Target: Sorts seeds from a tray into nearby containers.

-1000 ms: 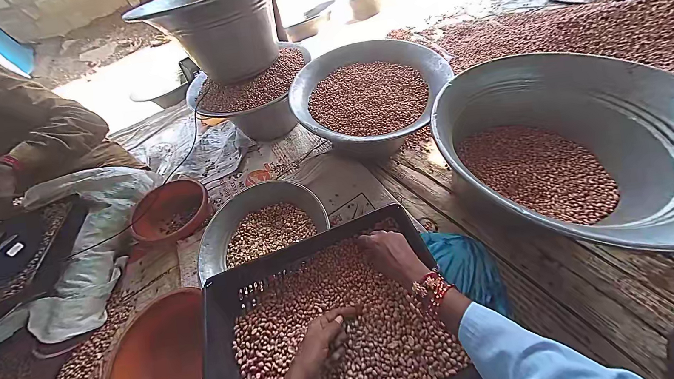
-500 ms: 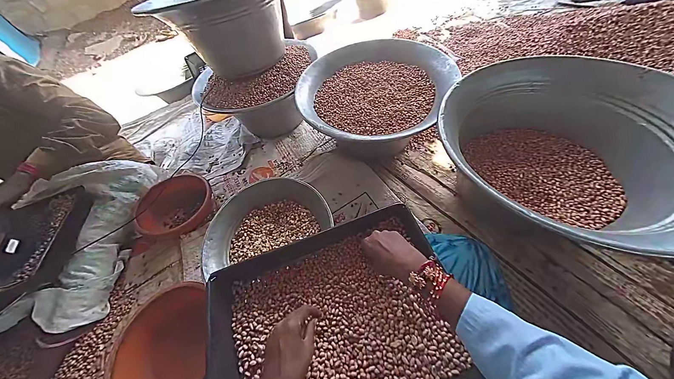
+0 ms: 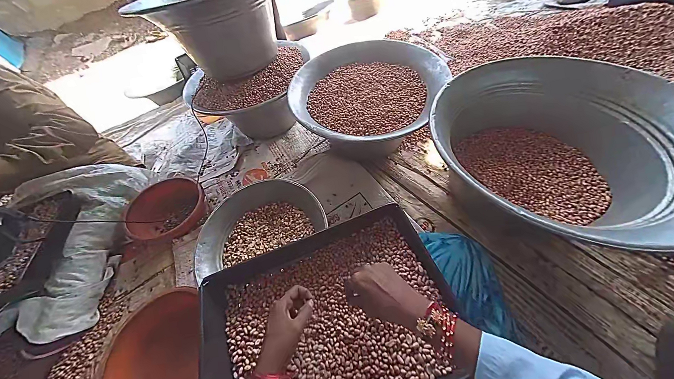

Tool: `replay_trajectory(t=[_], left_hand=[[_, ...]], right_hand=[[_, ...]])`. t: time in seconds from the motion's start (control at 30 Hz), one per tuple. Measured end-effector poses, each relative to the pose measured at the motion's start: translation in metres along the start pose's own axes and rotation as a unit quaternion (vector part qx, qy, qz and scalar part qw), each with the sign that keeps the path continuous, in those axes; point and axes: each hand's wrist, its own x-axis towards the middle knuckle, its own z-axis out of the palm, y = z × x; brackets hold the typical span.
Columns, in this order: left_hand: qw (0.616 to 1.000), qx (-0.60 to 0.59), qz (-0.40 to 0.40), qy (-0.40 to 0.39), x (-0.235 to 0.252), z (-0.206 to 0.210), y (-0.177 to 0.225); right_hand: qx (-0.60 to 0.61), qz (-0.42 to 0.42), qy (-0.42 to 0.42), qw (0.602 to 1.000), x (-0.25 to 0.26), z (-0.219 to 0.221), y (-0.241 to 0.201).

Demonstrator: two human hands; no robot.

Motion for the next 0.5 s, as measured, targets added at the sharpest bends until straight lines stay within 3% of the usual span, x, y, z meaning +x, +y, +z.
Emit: replay_trajectory(t=[0.07,0.1,0.2,0.3,0.5], left_hand=[[0.994,-0.091,0.025,0.047,0.002,-0.013,-0.006],[0.995,-0.075,0.027,0.051,-0.001,-0.018,-0.006],[0.995,0.090,0.034,0.030,-0.012,-0.014,-0.001],[0.970,0.226,0.079,0.030,-0.021,0.006,-0.005],[0.953,0.290,0.083,0.008,-0.019,0.020,-0.004]], right_hand=[[-0.013,-0.001,0.004,1.000,-0.001,0.014,0.004],[-0.021,0.002,0.010,1.000,0.000,0.019,0.006],[-0.024,0.036,0.019,0.999,0.004,0.016,0.009],[-0.033,0.057,0.041,0.997,0.003,0.009,0.011],[-0.018,0.043,0.025,0.999,-0.001,0.010,0.009]])
